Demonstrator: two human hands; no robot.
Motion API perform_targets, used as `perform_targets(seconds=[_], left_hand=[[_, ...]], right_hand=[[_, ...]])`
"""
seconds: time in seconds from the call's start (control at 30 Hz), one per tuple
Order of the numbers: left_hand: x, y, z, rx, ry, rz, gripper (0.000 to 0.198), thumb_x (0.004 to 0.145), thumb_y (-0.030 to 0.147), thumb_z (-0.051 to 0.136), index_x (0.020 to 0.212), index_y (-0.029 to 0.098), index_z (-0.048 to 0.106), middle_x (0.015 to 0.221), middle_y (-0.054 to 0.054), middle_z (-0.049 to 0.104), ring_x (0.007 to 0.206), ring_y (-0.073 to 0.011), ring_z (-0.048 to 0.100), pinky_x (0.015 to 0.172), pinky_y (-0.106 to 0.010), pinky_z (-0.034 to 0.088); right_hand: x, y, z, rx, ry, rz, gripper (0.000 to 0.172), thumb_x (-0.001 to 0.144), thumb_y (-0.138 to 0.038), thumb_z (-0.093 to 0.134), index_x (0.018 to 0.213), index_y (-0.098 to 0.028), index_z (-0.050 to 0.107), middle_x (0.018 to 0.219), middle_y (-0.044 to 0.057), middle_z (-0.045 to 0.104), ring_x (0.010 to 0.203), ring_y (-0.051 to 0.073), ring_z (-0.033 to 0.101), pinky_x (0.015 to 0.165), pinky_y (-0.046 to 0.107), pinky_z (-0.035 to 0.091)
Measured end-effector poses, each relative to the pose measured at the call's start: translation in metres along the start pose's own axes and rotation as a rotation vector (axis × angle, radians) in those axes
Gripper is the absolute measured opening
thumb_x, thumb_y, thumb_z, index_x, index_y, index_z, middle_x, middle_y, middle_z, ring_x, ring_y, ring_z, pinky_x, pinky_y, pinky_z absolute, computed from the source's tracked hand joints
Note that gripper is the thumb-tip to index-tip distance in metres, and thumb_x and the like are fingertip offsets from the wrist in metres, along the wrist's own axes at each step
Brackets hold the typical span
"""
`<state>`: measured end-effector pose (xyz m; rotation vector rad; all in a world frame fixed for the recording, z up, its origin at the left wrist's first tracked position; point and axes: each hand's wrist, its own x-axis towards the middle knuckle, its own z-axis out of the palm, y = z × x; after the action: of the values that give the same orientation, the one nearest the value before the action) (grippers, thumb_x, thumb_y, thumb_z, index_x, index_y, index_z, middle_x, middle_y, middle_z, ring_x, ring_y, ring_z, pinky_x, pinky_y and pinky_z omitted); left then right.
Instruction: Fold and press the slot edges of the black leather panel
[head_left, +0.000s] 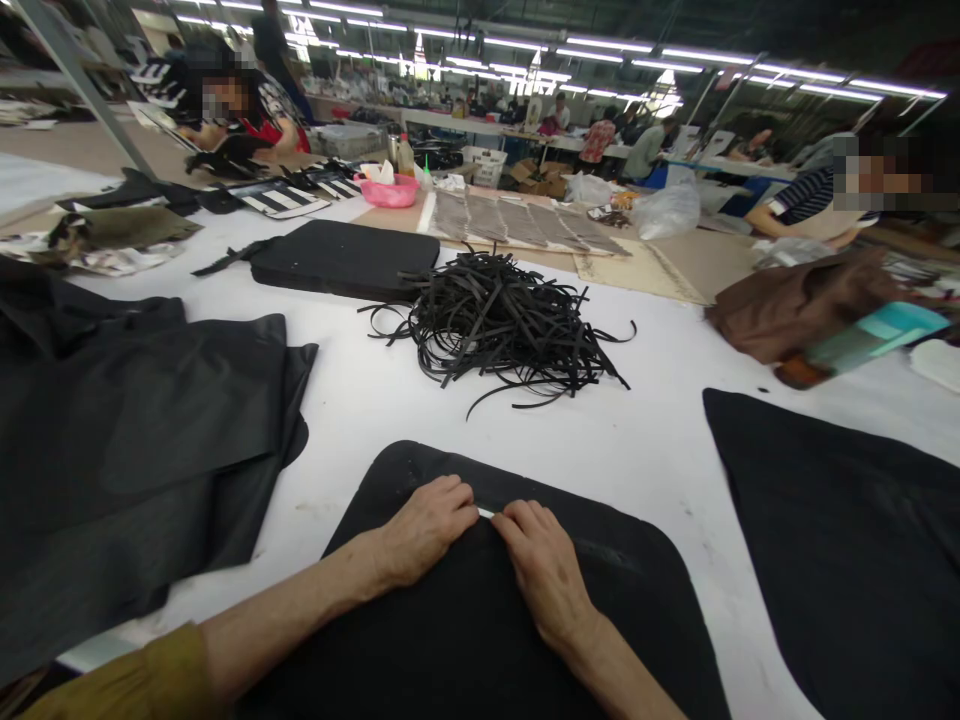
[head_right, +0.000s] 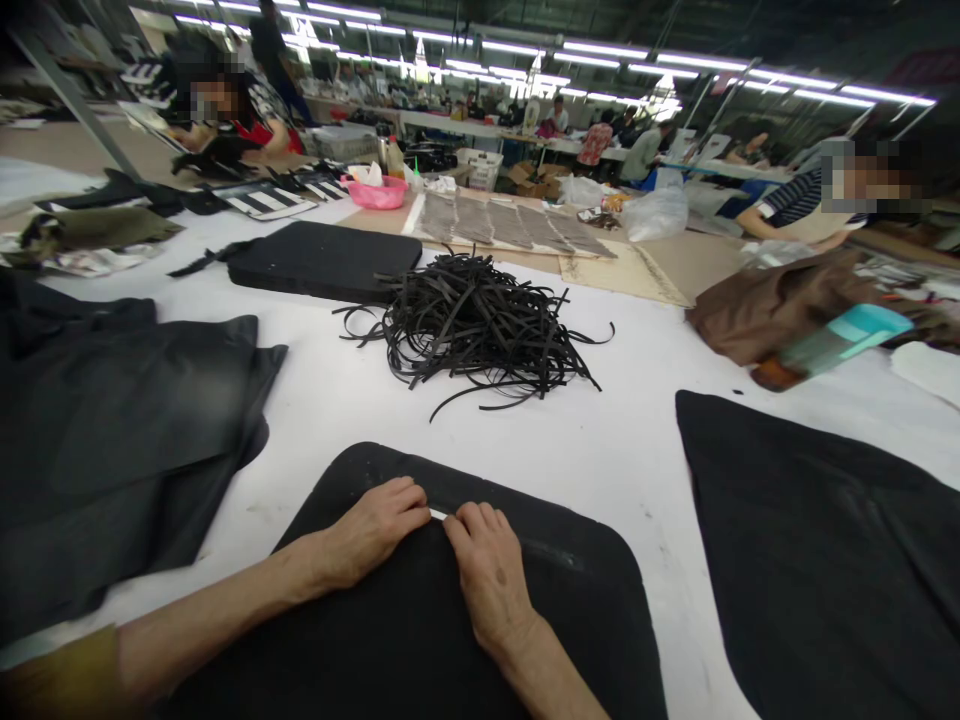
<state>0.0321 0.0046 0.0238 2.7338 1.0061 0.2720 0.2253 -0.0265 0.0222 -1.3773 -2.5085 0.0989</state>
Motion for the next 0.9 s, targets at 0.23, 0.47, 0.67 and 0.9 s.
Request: perform_targets(seconds=[0.23, 0.47, 0.67, 0.9], left_hand=[[-0.004, 0.007, -0.006, 0.225, -0.082, 0.173, 0.02, 0.083, 0.008, 0.04, 0.099, 0.013, 0.052, 0.091, -0.009, 0.053, 0.083, -0.0214, 0.045, 0.077, -0.034, 0.04], [-0.009, 0.005, -0.012, 0.271, -0.112, 0.218, 0.03, 0.082, 0.006, 0.04, 0.11, 0.009, 0.048, 0.094, -0.01, 0.054, 0.084, -0.0215, 0.046, 0.078, -0.033, 0.04], [-0.027, -0.013, -0.02, 0.208, -0.085, 0.185, 0.031, 0.086, 0.005, 0.034, 0.112, 0.014, 0.049, 0.099, -0.011, 0.056, 0.088, -0.0214, 0.048, 0.082, -0.034, 0.04], [-0.035, -0.02, -0.019, 0.283, -0.04, 0.232, 0.033, 0.086, 0.004, 0.034, 0.113, 0.012, 0.05, 0.1, -0.011, 0.057, 0.091, -0.0219, 0.049, 0.085, -0.036, 0.041]], right_hand=[[-0.001, -0.004, -0.003, -0.084, -0.071, -0.063, 0.021, 0.086, -0.009, 0.046, 0.1, -0.02, 0.057, 0.087, 0.005, 0.055, 0.078, 0.02, 0.047, 0.068, 0.033, 0.038], [-0.008, 0.004, -0.006, -0.108, -0.117, -0.162, 0.022, 0.086, -0.01, 0.045, 0.106, -0.016, 0.054, 0.091, 0.007, 0.056, 0.081, 0.02, 0.048, 0.071, 0.033, 0.04], [-0.033, 0.027, -0.016, -0.123, -0.119, -0.174, 0.026, 0.087, -0.01, 0.043, 0.111, -0.015, 0.052, 0.097, 0.008, 0.056, 0.084, 0.02, 0.048, 0.074, 0.033, 0.041], [-0.06, 0.044, -0.023, -0.194, -0.075, -0.161, 0.026, 0.085, -0.009, 0.045, 0.11, -0.013, 0.053, 0.093, 0.008, 0.058, 0.081, 0.019, 0.049, 0.072, 0.032, 0.042]])
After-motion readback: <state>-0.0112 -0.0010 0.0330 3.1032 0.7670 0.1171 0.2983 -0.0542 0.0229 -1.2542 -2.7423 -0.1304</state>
